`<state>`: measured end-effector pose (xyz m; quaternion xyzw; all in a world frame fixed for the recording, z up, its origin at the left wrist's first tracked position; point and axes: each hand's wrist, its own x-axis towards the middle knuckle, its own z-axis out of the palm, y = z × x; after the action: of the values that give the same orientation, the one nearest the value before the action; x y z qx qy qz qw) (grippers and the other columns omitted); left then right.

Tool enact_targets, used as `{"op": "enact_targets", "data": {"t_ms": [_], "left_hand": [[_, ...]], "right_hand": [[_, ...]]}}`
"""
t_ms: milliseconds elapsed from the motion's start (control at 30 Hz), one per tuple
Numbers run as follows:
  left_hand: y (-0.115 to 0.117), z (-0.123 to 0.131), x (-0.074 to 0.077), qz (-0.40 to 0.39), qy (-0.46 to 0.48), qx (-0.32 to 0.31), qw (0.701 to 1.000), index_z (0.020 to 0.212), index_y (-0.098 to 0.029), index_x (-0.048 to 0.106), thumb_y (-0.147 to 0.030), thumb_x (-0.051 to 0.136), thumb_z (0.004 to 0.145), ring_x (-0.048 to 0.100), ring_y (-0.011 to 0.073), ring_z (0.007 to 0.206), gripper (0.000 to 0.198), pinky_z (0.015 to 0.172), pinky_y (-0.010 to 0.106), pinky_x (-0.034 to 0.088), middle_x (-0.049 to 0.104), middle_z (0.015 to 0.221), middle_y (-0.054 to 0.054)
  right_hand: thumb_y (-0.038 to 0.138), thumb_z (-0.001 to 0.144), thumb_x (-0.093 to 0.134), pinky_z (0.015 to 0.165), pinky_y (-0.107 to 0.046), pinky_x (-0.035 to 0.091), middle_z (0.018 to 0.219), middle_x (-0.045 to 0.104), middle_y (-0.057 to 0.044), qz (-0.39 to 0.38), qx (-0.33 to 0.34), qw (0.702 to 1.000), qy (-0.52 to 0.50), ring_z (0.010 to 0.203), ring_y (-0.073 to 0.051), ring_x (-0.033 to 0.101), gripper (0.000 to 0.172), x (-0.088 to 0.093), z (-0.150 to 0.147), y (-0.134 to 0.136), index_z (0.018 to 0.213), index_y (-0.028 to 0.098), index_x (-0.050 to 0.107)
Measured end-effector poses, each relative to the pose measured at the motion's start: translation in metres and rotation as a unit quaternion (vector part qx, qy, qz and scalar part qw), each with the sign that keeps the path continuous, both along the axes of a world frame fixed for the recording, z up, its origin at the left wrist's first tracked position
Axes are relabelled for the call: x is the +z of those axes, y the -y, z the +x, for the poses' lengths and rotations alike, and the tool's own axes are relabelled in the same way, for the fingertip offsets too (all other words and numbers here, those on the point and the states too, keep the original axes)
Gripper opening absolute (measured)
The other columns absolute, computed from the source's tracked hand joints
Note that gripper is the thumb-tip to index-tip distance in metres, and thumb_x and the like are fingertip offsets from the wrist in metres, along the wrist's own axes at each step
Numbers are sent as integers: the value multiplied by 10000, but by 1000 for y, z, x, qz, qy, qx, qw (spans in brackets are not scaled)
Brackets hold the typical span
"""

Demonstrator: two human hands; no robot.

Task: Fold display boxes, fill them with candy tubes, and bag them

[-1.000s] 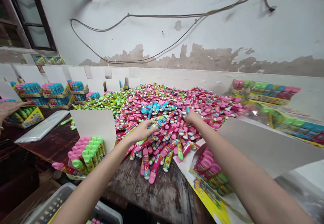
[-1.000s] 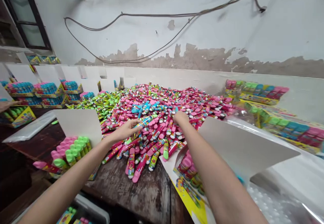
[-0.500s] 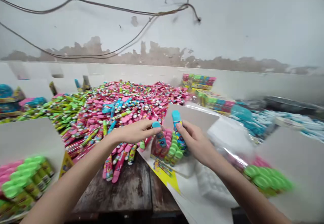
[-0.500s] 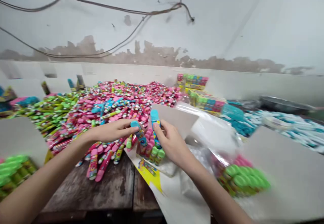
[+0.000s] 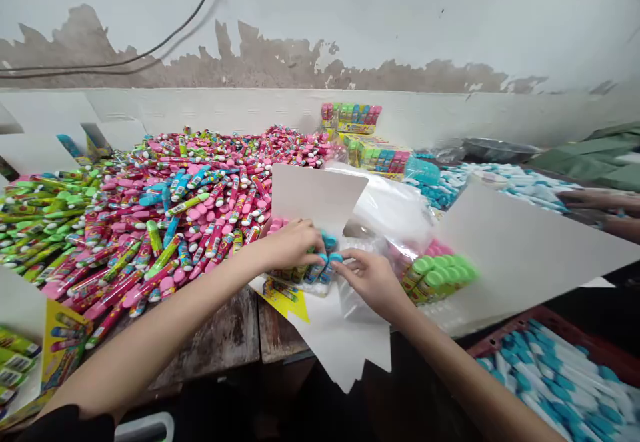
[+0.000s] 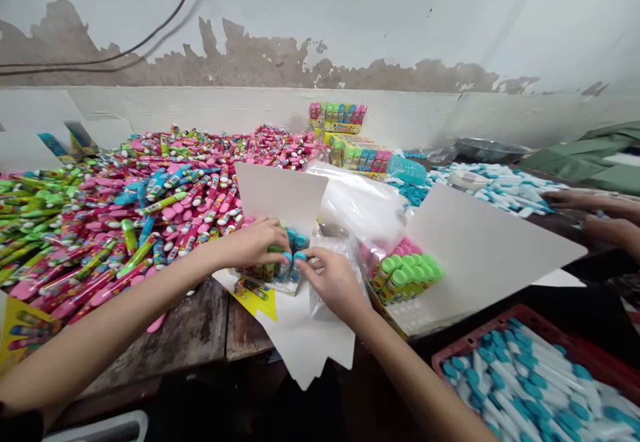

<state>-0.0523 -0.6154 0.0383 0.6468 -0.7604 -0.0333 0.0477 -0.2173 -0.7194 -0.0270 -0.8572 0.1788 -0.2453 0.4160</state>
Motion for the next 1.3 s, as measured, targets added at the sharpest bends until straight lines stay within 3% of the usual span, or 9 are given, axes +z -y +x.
{"op": "enact_targets", "data": {"t_ms": [133,233,333,567,767,933,1133,1233,1300], "left_hand": [[-7,0,-10,-31,9,-10,999,877,-214,718,-367,630,822,493,230,1018,185,869,348,363,623,1020,56],[-12,-1,-16,-58,20,-12,998,851,-205,720,-359,636,817,469,250,1082,178,906,381,355,598,1086,65],[-16,-2,-23,-77,30,-9,997,867,-186,715,-358,641,812,461,269,1111,195,944,419,351,597,1110,73],[-24,5,-38,-128,39,8,991,946,-168,705,-411,574,847,420,286,1198,294,1024,442,339,559,1235,87],[-26,5,-43,-154,69,21,985,953,-180,698,-395,549,865,388,306,1238,276,1021,478,351,538,1273,81],[-26,7,-42,-154,90,11,984,943,-176,696,-384,587,844,383,312,1257,255,1028,483,343,542,1270,85],[-25,3,-43,-149,80,0,986,998,-176,678,-388,588,843,371,325,1271,278,1040,482,322,519,1306,98],[-43,6,-30,-203,34,16,979,1130,-182,617,-452,566,846,378,298,1273,395,1021,449,337,499,1338,107],[-68,22,-17,-255,-14,102,961,1106,-180,618,-455,503,885,486,242,1158,371,966,386,377,587,1218,96]], "right_hand": [[386,810,541,588,-271,437,705,666,-43,-111,-29,992,-50,625,-163,600,247,-4,1,-5,776,178,671],[427,843,499,553,-264,368,709,632,-38,-219,-19,971,-89,600,-149,558,315,-2,2,-3,708,188,653],[472,877,447,502,-257,319,662,618,-21,-275,-7,954,-117,561,-145,562,385,-2,3,-2,678,197,628],[547,926,288,416,-249,300,589,601,-18,-421,-48,905,16,472,-136,575,540,-12,2,-11,629,211,589],[632,892,275,347,-250,265,466,530,12,-426,-53,903,8,341,-132,482,568,-10,3,-7,558,231,500],[700,842,318,378,-242,303,457,527,19,-370,-43,927,-44,363,-134,505,581,-10,5,3,559,233,518],[708,845,268,392,-248,282,458,527,-2,-346,-46,933,-84,385,-135,491,636,-13,7,-6,520,225,524],[710,829,323,390,-256,296,528,552,-1,-345,-65,935,-59,382,-127,469,588,-8,1,-10,702,237,648],[659,831,407,422,-270,349,618,575,-11,-341,-114,933,4,414,-129,466,519,1,-2,-17,956,230,673]]}}
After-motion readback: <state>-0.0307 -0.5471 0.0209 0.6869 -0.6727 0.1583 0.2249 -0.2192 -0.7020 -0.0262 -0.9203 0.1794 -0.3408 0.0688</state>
